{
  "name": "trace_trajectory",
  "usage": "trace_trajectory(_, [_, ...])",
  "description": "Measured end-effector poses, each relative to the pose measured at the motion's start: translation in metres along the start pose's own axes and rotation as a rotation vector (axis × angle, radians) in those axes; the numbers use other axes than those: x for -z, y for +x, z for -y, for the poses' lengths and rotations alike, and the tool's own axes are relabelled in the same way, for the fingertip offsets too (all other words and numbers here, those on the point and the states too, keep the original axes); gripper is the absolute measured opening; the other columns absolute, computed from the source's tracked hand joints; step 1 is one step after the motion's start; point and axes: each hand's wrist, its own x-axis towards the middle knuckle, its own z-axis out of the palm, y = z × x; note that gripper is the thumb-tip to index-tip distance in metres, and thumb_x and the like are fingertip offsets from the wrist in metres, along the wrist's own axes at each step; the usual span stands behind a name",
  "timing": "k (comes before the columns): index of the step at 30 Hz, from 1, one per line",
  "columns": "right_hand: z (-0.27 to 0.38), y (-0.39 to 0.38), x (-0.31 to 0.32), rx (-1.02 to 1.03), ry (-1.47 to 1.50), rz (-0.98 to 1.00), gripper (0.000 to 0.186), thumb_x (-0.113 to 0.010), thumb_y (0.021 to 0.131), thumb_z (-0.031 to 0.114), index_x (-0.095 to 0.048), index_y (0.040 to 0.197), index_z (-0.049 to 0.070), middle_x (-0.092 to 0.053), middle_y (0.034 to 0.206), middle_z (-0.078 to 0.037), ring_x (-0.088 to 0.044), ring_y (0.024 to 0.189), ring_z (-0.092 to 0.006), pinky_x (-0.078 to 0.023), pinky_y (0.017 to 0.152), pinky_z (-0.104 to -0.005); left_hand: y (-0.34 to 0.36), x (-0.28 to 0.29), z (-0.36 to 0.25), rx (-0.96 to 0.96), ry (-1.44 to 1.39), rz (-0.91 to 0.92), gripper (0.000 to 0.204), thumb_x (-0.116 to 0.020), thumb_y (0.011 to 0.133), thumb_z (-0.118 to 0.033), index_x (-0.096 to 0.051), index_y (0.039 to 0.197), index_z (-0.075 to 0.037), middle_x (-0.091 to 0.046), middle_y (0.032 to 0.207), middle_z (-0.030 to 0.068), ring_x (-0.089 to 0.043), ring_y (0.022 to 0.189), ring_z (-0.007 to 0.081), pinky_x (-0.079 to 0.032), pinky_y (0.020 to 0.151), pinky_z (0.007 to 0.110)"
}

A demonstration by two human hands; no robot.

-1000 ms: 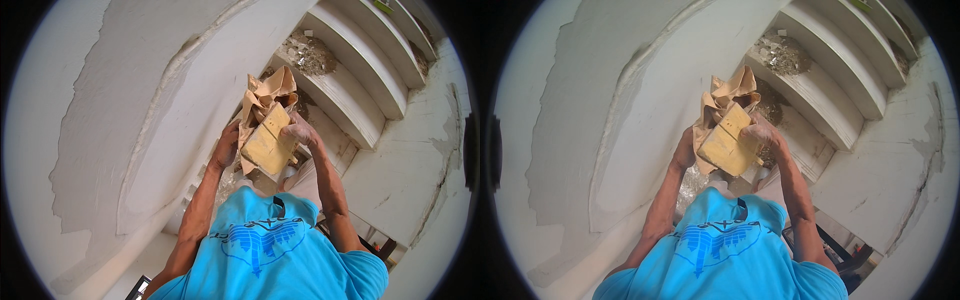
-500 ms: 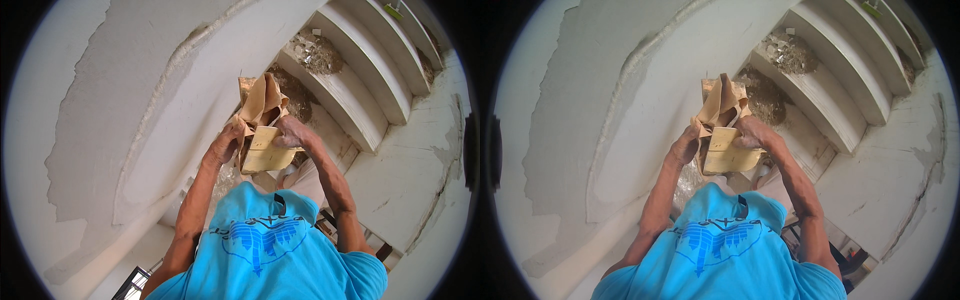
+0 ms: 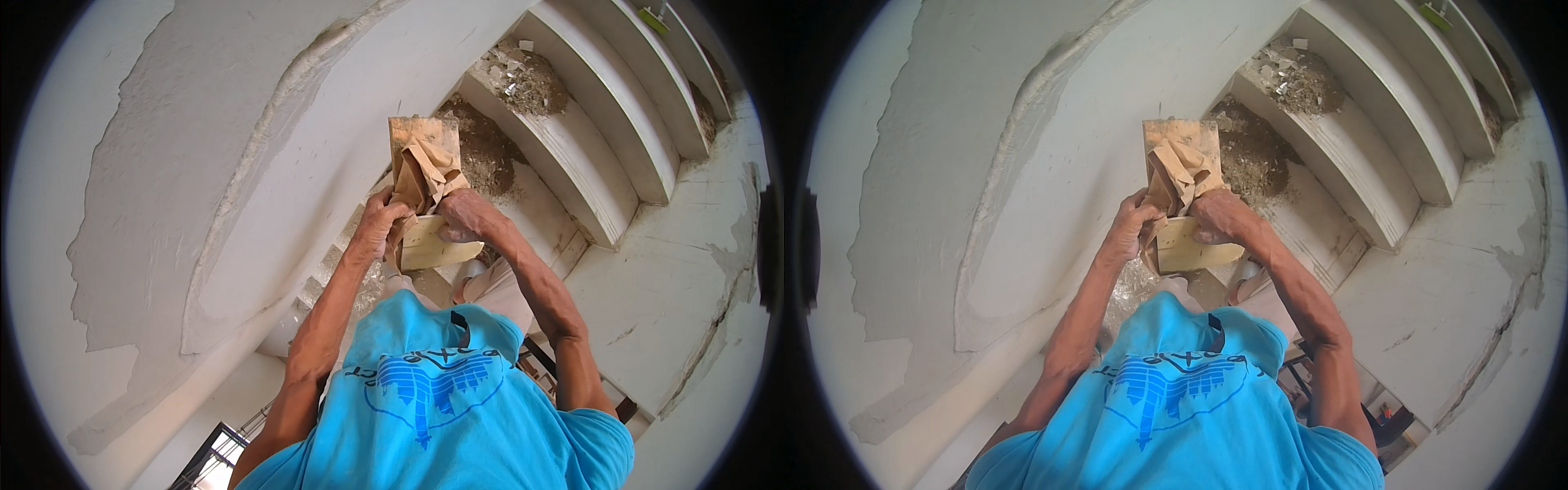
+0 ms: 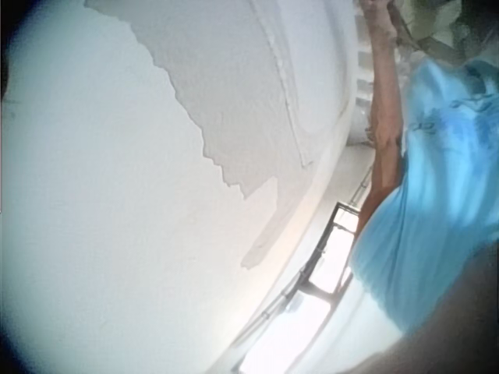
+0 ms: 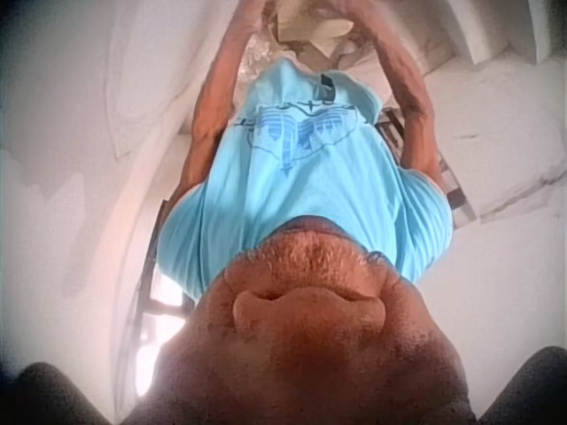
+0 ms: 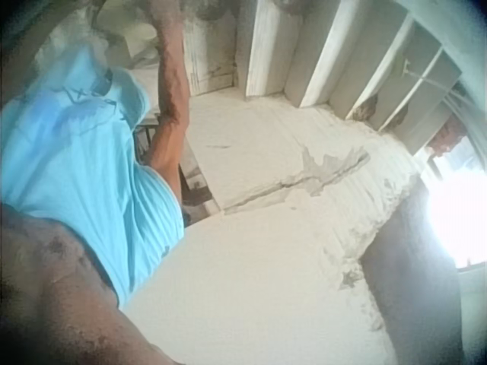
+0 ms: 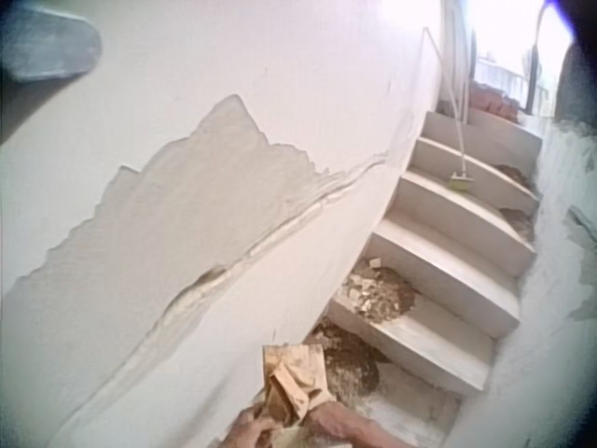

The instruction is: The person applies plaster to the underside of a staircase using a trowel and a wooden board to smooth the surface.

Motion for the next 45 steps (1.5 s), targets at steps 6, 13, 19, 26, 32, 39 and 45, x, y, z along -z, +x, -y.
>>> trace_trajectory(6, [-0.002,-0.006,-0.004,-0.072,-0.094,-0.017,0.022,-0.068,0.063,0.016,-0.069,0.076,-0.002,-0.065,0.074,-0.023,-0.066,0.074,-0.0386,-0.052,0.066,-0.0464,-0.004,-0.007,-0.006,-0.173,0.145,0.002,0.046,-0.063,0.079,-0.015,-0.055,0.12,0.004,-0.063,0.103,0.0069,-0.058,0.092,0.0117,-0.048,0.084,0.027])
trace_trajectory(13, [-0.01,-0.031,0.004,-0.167,0.013,0.03,0.026,-0.068,0.061,0.017,-0.069,0.08,-0.001,-0.065,0.074,-0.021,-0.065,0.077,-0.0386,-0.051,0.072,-0.0458,-0.012,-0.021,-0.015,-0.123,0.17,-0.092,0.061,-0.064,0.079,-0.019,-0.047,0.131,0.008,-0.061,0.115,0.0117,-0.057,0.106,0.0178,-0.044,0.096,0.03])
trace_trajectory(19, [-0.015,-0.059,0.035,-0.281,0.741,-0.196,0.039,-0.062,0.06,0.014,-0.067,0.094,-0.004,-0.066,0.075,-0.01,-0.062,0.068,-0.0221,-0.052,0.067,-0.0353,0.007,0.01,0.01,-0.183,0.017,-0.011,0.053,-0.062,0.083,-0.02,-0.05,0.127,0.007,-0.061,0.113,0.0109,-0.058,0.103,0.0162,-0.045,0.093,0.029])
trace_trajectory(26, [-0.045,-0.067,0.013,-0.289,1.087,-0.348,0.031,-0.061,0.066,0.008,-0.07,0.093,-0.004,-0.067,0.078,-0.002,-0.058,0.067,-0.0083,-0.049,0.063,-0.0256,0.006,-0.001,0.011,-0.272,0.142,-0.047,0.055,-0.063,0.08,-0.024,-0.051,0.124,0.007,-0.064,0.108,0.0114,-0.061,0.094,0.015,-0.05,0.082,0.027])
trace_trajectory(32, [-0.03,-0.056,0.003,-0.317,1.485,-0.585,0.029,-0.058,0.07,0.001,-0.069,0.096,-0.004,-0.068,0.085,-0.003,-0.062,0.069,-0.0111,-0.05,0.067,-0.0254,0.003,0.0,0.007,-0.298,0.267,-0.074,0.061,-0.064,0.079,-0.026,-0.049,0.127,0.008,-0.065,0.106,0.0117,-0.061,0.092,0.0153,-0.05,0.08,0.027])
trace_trajectory(39, [-0.019,-0.045,-0.02,-0.356,1.323,-0.728,0.031,-0.058,0.072,0.003,-0.066,0.101,-0.003,-0.069,0.09,-0.004,-0.061,0.076,-0.0107,-0.05,0.071,-0.0261,-0.006,-0.013,0.003,-0.217,0.038,0.042,0.073,-0.065,0.078,-0.022,-0.037,0.138,0.009,-0.059,0.121,0.0136,-0.058,0.111,0.0191,-0.046,0.097,0.032])
trace_trajectory(45, [0.016,-0.047,-0.011,-0.335,1.128,-0.805,0.034,-0.06,0.071,0.009,-0.066,0.103,-0.002,-0.069,0.089,-0.005,-0.061,0.079,-0.0117,-0.05,0.073,-0.0272,-0.017,-0.015,-0.015,-0.256,-0.178,0.116,0.077,-0.076,0.077,-0.026,-0.041,0.137,0.006,-0.058,0.124,0.0126,-0.055,0.118,0.0205,-0.042,0.104,0.035])
